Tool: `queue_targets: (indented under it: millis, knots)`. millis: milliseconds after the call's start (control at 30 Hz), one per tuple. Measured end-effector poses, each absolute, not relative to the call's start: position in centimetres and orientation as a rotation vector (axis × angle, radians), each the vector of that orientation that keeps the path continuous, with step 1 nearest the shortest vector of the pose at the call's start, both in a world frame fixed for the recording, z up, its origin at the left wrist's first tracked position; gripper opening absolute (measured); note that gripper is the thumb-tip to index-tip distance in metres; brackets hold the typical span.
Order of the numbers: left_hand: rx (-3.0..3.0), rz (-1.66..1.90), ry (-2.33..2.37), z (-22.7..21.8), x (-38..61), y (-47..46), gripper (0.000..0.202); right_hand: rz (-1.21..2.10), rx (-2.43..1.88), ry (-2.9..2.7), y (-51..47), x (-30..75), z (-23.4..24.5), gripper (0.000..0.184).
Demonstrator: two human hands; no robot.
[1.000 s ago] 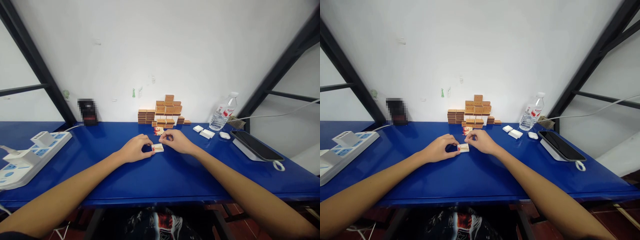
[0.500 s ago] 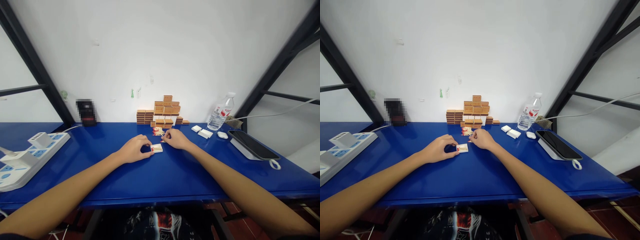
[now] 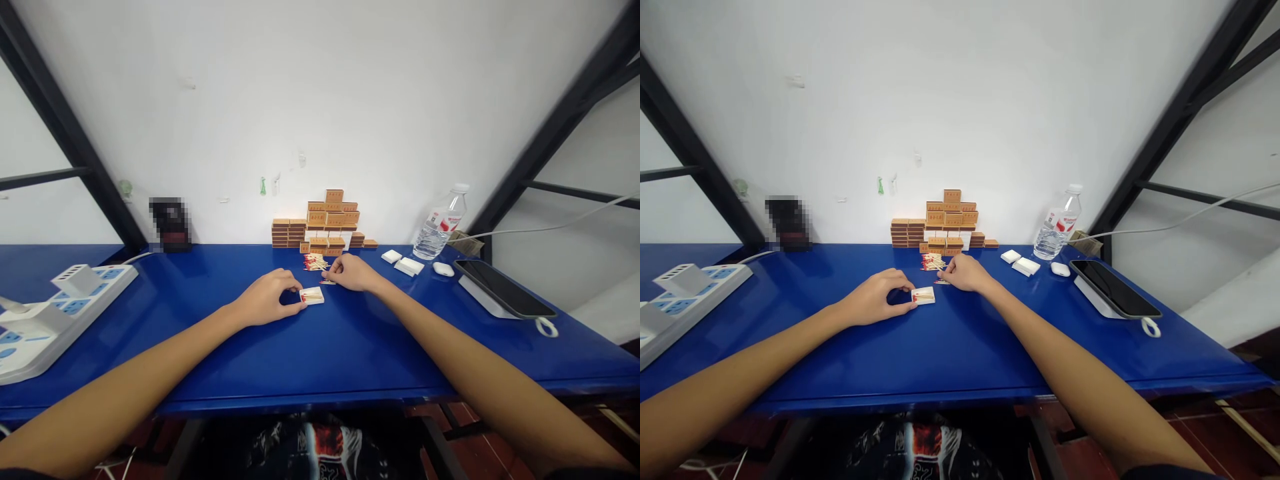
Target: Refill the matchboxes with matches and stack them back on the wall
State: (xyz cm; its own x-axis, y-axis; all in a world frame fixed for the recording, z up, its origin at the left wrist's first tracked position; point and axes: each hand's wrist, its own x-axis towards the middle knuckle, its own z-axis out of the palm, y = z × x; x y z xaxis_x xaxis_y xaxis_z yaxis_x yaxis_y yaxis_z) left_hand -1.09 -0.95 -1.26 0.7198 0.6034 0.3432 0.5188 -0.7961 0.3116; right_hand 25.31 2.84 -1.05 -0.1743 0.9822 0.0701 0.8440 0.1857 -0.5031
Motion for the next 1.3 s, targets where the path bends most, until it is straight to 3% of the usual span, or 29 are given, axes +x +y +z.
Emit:
queue_targets:
  millis: [267, 467, 733, 1300]
  knots:
    - [2.728, 0.663, 0.887, -1.3, -1.1, -0.9, 0.029, 0.587, -1.482, -2.270, 3.5, 26.4, -0.5, 0.048]
    - [2.727, 0.648, 0.902, -1.3, -1.1, -1.0, 0.028, 0.547, -1.361, -2.398, 3.0, 27.9, -0.1, 0.028]
    - [2.727, 0.655, 0.901, -1.1, -1.0, -1.1, 0.028, 0.691, -1.402, -2.413, 2.3, 27.8, -0.4, 0.034]
    - [2.735, 0.654, 0.895, -1.3, -1.1, -1.0, 0.026, 0.351, -1.411, -2.624, 0.7, 26.0, -0.2, 0.022]
